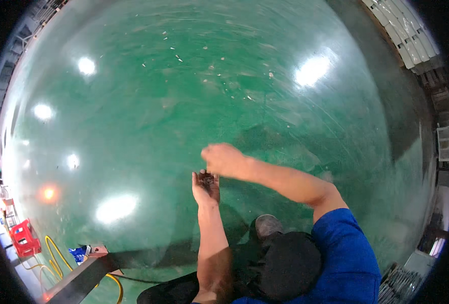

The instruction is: Picking up small metal components such as screws from the factory floor and placing them into a plastic bag.

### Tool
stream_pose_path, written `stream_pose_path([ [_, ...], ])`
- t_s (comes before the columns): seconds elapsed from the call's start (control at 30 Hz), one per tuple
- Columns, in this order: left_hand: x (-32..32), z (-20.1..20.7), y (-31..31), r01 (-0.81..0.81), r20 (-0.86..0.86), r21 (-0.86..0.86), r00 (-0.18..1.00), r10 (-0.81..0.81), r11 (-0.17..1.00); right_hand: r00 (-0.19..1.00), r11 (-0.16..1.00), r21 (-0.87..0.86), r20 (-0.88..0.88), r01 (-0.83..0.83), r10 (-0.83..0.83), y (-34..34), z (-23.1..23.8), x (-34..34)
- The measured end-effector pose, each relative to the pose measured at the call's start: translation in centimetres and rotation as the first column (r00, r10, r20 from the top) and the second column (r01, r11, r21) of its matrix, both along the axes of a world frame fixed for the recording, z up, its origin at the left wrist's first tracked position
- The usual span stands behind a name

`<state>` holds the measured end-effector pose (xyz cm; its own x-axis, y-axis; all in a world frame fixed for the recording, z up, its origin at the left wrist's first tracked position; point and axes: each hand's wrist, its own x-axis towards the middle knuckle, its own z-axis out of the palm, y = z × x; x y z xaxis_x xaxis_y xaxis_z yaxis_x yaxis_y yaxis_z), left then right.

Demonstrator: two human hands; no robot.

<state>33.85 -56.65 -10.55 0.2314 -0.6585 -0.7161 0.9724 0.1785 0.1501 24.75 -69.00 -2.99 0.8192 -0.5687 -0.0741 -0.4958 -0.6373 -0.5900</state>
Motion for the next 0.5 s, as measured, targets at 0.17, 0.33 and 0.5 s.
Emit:
stream_pose_path([
  [0.17,-1.7,-1.3,-0.1,0.123,-0.058,-0.154,0.989,-0.133,0.98,0.957,0.985,0.037,-0.233,-0.166,0.17,3.6,-0.1,-2.1],
  [0.33,-1.4,-1.3,-0.3,0.038,-0.084,-0.083,0.995,-0.045,0.996,1.0,0.999,0.013,0.0,0.03,-0.03,-1.8,2.6,-1.9],
  [0.5,-0.2,-0.4,1.2,0.093,-0.098,-0.142,0.989,-0.108,0.986,0.834,0.8,-0.297,-0.021,0.522,-0.552,-10.3,-0.3,-3.5],
])
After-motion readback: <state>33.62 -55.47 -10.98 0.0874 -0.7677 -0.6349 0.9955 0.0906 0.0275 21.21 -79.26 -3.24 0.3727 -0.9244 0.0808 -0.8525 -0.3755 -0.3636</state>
